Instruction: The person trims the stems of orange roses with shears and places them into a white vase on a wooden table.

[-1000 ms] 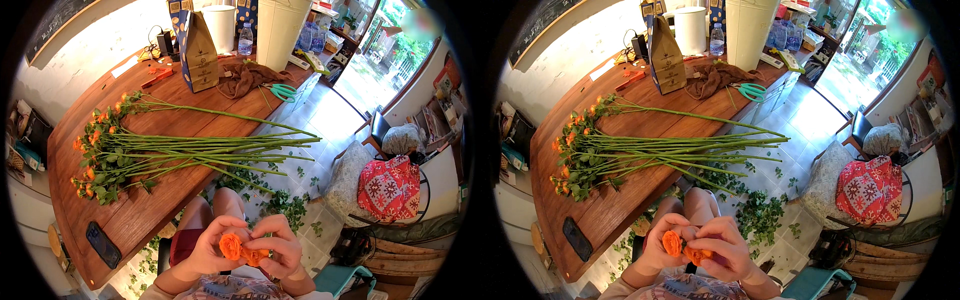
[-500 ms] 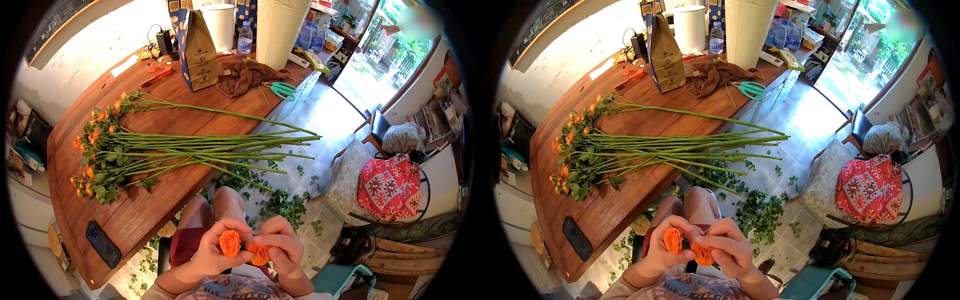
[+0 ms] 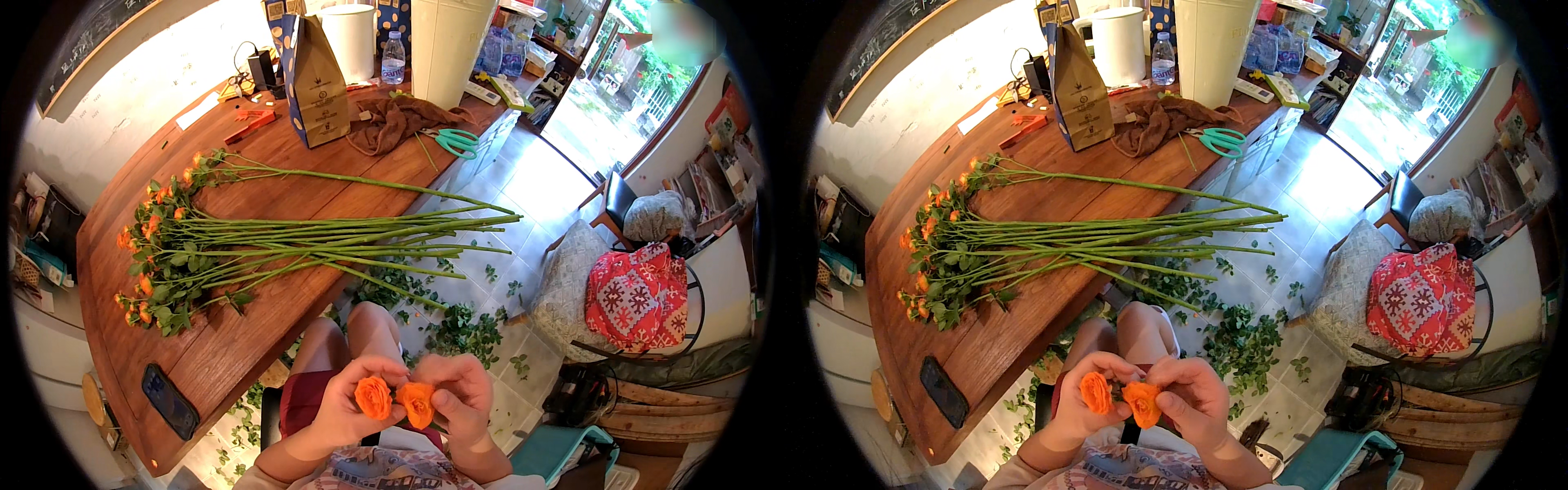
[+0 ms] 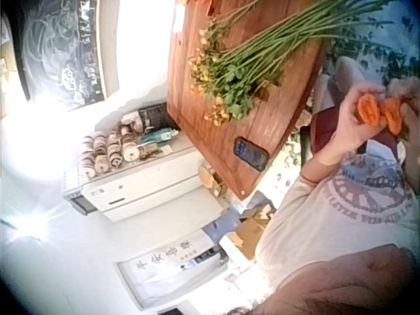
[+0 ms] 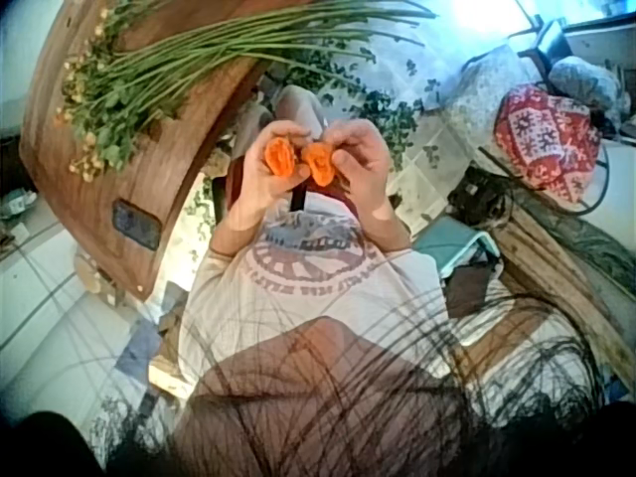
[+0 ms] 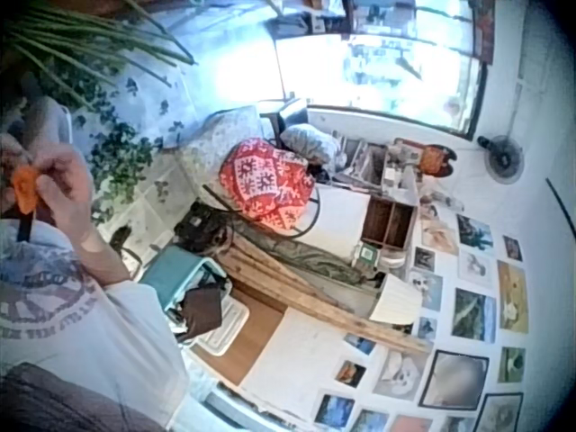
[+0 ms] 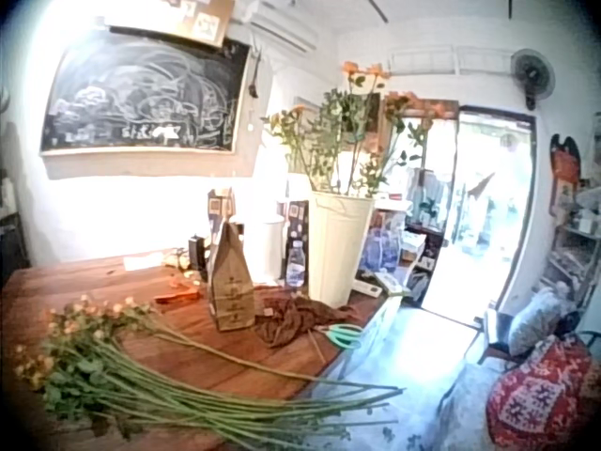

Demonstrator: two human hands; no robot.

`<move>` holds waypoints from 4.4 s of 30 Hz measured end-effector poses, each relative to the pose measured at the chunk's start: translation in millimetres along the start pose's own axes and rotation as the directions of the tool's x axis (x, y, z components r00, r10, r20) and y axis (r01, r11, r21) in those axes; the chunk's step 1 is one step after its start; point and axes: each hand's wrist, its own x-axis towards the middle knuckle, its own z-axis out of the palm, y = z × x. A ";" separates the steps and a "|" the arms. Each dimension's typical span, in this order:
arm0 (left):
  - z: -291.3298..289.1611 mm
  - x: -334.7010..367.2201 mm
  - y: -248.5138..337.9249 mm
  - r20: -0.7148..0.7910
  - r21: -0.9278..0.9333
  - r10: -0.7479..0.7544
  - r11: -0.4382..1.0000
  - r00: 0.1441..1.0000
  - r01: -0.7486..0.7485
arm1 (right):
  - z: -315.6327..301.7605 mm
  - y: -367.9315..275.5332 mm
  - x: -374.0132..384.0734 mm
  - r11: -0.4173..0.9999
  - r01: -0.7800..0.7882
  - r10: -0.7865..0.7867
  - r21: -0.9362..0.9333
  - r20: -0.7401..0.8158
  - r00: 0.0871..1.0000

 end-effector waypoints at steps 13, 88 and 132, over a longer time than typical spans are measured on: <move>-3.4 -0.7 -5.5 0.044 0.104 0.176 0.978 0.983 -0.180 | -1.8 7.5 1.4 0.963 0.210 -0.213 -0.169 0.001 0.977; 43.4 57.1 6.6 -0.102 0.500 0.600 0.721 0.794 -0.480 | 24.9 -53.3 35.5 -0.146 0.396 -0.505 -0.906 0.413 0.758; 22.8 16.2 -6.4 0.045 -0.325 0.012 0.946 0.999 0.003 | -4.0 -33.7 19.9 0.334 0.487 -0.448 -0.807 0.318 0.835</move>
